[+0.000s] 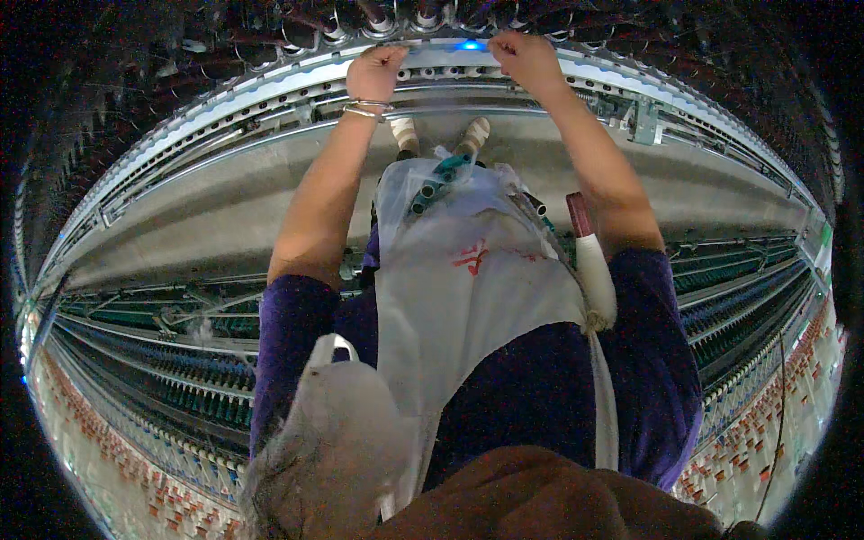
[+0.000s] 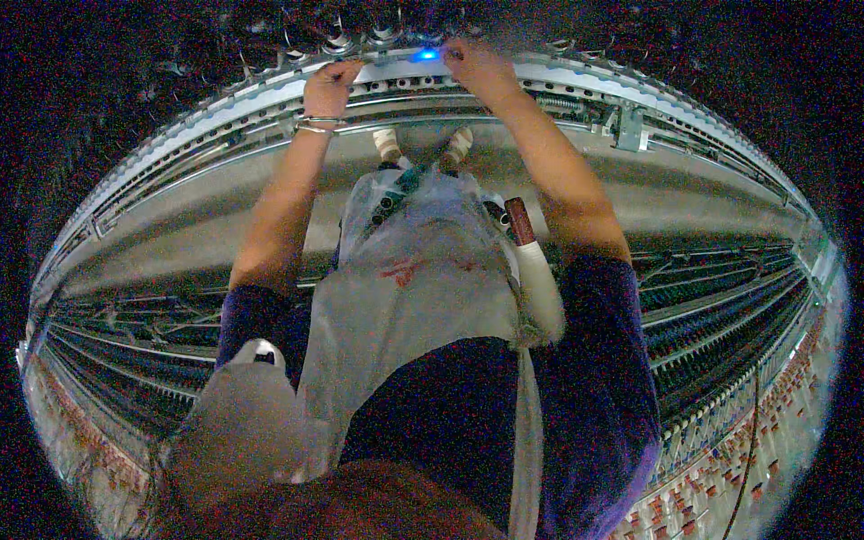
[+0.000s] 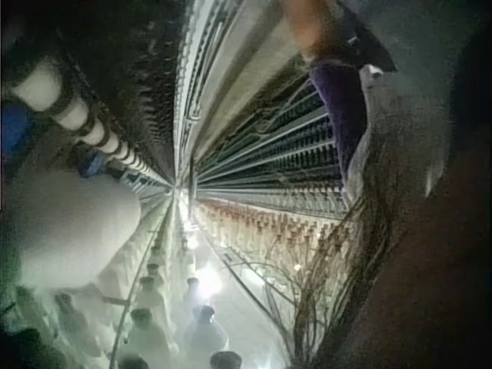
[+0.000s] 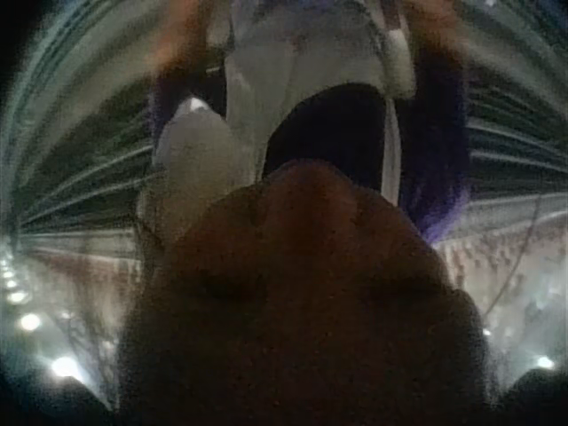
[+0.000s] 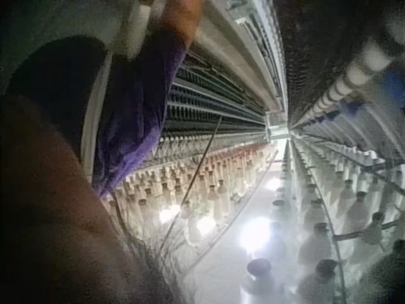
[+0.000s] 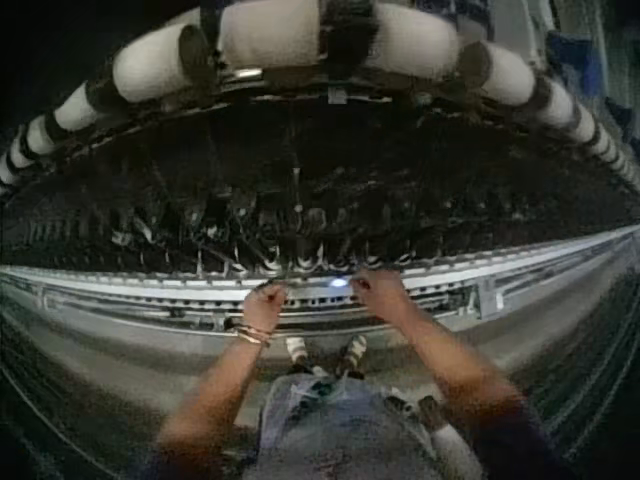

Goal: The person threads white yarn through a spinning machine, repeatedly tying knots and guiding the thread through guides and tensioners. They also replace empty yarn bobbins with full ones and adjust the thread path to maintain continuous operation.

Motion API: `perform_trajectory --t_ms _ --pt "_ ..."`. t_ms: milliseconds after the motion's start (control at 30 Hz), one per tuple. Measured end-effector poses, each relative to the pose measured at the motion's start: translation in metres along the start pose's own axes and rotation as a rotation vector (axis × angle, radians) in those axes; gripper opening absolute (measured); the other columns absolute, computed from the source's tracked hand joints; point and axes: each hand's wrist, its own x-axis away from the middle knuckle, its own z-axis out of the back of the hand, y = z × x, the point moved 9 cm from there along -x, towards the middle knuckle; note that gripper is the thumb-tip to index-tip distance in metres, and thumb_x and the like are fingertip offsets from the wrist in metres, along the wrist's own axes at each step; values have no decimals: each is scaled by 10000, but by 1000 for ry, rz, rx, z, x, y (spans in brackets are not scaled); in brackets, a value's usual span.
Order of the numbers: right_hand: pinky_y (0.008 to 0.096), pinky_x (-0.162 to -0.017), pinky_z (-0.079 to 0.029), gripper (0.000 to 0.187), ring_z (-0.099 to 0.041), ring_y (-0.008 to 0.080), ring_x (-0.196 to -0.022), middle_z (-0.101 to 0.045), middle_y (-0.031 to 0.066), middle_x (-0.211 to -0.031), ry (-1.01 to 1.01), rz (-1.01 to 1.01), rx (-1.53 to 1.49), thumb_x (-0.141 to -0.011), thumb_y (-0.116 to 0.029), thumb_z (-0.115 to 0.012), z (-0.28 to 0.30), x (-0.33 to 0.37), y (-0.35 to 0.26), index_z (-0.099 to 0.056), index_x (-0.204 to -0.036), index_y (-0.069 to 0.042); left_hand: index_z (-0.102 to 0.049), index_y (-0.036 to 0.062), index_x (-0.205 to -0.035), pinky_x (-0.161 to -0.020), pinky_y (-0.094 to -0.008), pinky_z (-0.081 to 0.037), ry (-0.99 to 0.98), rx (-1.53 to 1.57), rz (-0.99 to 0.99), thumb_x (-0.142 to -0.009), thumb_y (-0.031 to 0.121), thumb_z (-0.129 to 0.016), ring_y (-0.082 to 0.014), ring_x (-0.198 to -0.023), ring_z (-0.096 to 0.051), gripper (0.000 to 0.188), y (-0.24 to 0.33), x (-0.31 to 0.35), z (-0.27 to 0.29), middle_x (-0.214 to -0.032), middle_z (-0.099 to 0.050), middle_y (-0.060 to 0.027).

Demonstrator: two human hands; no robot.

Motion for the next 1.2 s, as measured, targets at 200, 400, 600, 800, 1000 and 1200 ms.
perform_trajectory --t_ms 200,400,600,800,1000,1200 --pt "459 -604 -510 316 -634 358 -682 -666 160 -864 285 53 372 -877 -266 -537 -27 -10 -6 -573 -1174 -165 -725 163 -839 -567 -381 -499 143 -368 -150 -774 434 -667 -308 -621 -626 284 -15 -2 -3 -699 -654 -128" --pt "462 -582 -502 297 -631 344 -658 -660 163 -794 219 -162 288 -845 -259 -557 -43 -13 13 -604 -1138 -251 -691 51 -828 -569 -351 -479 141 251 279 -720 306 -752 -215 -558 -589 284 -54 -10 -19 -746 -677 -65" --pt "380 -519 -493 273 -626 281 -565 -646 135 -681 327 -109 223 -843 -211 -586 -31 -10 10 -643 -1110 -193 -680 69 -804 -425 -253 -325 58 1167 604 -684 225 -784 -95 -448 -403 223 -24 7 -52 -556 -475 25" --pt "237 -544 -463 277 -573 110 -627 -625 63 -746 -163 -512 -1058 -914 -138 -530 -29 52 19 -590 -1144 3 -692 3 -831 -544 -253 -420 188 1106 384 -739 211 -746 -93 -580 -514 233 109 -2 -29 -666 -609 1" --pt "238 -598 -485 269 -581 122 -682 -631 62 -818 -263 -551 -1434 -925 -144 -526 3 89 -11 -590 -1144 -1 -679 3 -823 -549 -266 -405 89 797 189 -777 236 -726 -95 -574 -483 242 152 2 -40 -652 -601 -21" --pt "173 -503 -421 295 -528 49 -572 -567 -8 -680 -274 -599 -1536 -926 -114 -524 40 122 -40 -559 -1180 32 -655 44 -1017 -559 -353 -453 223 607 160 -903 353 -562 -212 -591 -569 342 68 -4 -86 -722 -647 -116"
